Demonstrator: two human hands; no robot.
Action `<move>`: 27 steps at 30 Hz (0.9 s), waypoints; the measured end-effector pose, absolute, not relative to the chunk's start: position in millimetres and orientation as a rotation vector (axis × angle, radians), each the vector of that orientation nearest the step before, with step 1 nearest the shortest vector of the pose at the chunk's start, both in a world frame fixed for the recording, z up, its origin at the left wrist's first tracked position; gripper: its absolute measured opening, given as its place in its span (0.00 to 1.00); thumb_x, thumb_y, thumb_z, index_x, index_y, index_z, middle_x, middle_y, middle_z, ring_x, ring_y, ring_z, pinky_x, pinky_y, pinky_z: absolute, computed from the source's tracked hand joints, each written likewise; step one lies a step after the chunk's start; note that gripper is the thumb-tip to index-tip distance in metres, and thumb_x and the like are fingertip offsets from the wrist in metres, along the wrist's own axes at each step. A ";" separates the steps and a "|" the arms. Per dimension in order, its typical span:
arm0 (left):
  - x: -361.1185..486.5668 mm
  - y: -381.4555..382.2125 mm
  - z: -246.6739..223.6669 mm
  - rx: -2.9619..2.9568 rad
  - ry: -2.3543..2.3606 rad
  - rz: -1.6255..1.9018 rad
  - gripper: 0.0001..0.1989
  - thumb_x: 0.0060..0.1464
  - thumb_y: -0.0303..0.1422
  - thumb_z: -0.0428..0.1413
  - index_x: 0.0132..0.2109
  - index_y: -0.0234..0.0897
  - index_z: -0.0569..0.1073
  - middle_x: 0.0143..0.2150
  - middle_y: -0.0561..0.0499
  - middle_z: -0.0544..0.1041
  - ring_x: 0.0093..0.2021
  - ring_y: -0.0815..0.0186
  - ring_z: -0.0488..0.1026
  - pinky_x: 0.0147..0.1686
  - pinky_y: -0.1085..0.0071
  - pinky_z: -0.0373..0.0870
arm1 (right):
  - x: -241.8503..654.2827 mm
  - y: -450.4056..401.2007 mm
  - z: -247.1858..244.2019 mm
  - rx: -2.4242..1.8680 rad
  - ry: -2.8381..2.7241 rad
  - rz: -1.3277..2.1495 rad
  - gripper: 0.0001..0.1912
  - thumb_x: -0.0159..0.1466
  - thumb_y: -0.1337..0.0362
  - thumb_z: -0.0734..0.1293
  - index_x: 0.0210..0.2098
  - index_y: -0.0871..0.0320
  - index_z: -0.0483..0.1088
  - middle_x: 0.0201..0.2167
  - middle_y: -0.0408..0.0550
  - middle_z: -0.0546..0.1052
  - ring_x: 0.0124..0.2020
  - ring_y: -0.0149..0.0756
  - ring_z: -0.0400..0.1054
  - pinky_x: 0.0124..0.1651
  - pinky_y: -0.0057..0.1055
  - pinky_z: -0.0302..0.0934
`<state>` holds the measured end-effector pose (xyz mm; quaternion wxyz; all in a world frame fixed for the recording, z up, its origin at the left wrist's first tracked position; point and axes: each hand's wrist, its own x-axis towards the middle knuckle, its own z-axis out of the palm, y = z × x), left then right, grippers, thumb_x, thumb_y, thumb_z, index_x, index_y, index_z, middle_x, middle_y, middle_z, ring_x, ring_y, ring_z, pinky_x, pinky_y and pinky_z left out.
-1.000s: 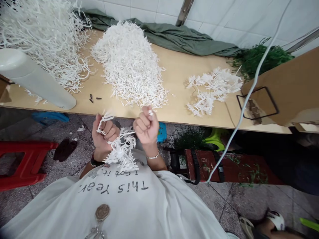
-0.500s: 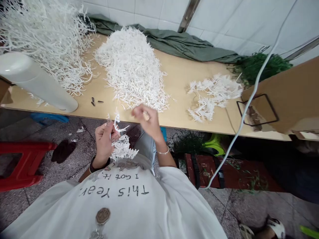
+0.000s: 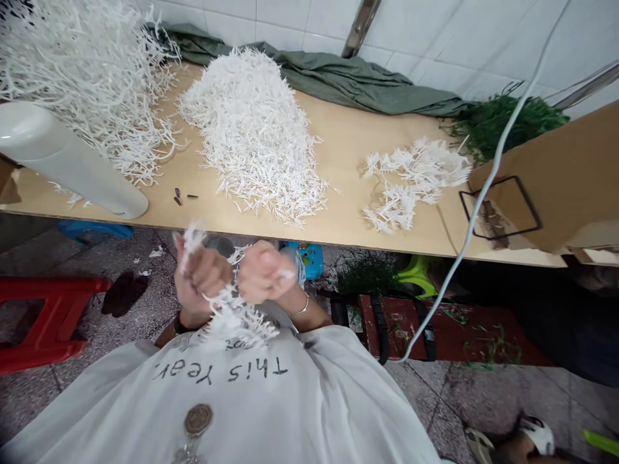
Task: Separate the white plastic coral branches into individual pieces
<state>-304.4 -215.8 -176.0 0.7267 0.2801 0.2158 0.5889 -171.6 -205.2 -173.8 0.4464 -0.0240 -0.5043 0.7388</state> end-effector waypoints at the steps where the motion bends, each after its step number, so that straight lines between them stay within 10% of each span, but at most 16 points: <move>1: -306.4 -214.5 -173.1 0.615 0.437 1.348 0.35 0.52 0.55 0.51 0.14 0.37 0.44 0.09 0.62 0.36 0.07 0.79 0.33 0.06 0.78 0.38 | -171.2 -203.2 -171.8 -0.039 -1.193 1.727 0.25 0.65 0.46 0.56 0.19 0.55 0.50 0.09 0.29 0.43 0.07 0.19 0.36 0.10 0.21 0.38; 6: -307.9 -218.4 -162.8 0.827 0.321 1.290 0.33 0.53 0.49 0.55 0.14 0.35 0.48 0.09 0.60 0.46 0.08 0.80 0.43 0.08 0.80 0.45 | -146.3 -167.1 -149.1 -0.683 -1.369 0.767 0.09 0.66 0.55 0.60 0.34 0.53 0.62 0.19 0.36 0.59 0.15 0.23 0.51 0.18 0.23 0.52; 10: -304.3 -219.3 -164.9 0.867 0.516 1.372 0.29 0.55 0.44 0.55 0.15 0.34 0.55 0.11 0.59 0.50 0.11 0.79 0.48 0.13 0.78 0.47 | -122.3 -133.0 -149.0 -1.288 -1.559 0.151 0.17 0.63 0.55 0.62 0.49 0.53 0.62 0.42 0.51 0.69 0.44 0.38 0.66 0.46 0.39 0.64; 18: -309.6 -215.7 -176.6 1.137 0.764 1.346 0.25 0.59 0.42 0.52 0.18 0.34 0.61 0.14 0.57 0.55 0.14 0.78 0.50 0.16 0.75 0.44 | -145.5 -168.8 -153.3 -0.694 -1.917 0.814 0.19 0.65 0.54 0.59 0.54 0.51 0.64 0.55 0.51 0.68 0.54 0.38 0.65 0.50 0.39 0.65; 27: -314.7 -223.4 -167.4 1.315 0.825 1.328 0.23 0.61 0.39 0.50 0.19 0.34 0.64 0.14 0.57 0.54 0.15 0.77 0.48 0.17 0.73 0.43 | -150.6 -184.2 -158.6 -0.596 -1.942 1.109 0.11 0.64 0.60 0.63 0.41 0.60 0.68 0.33 0.45 0.70 0.32 0.27 0.64 0.36 0.26 0.60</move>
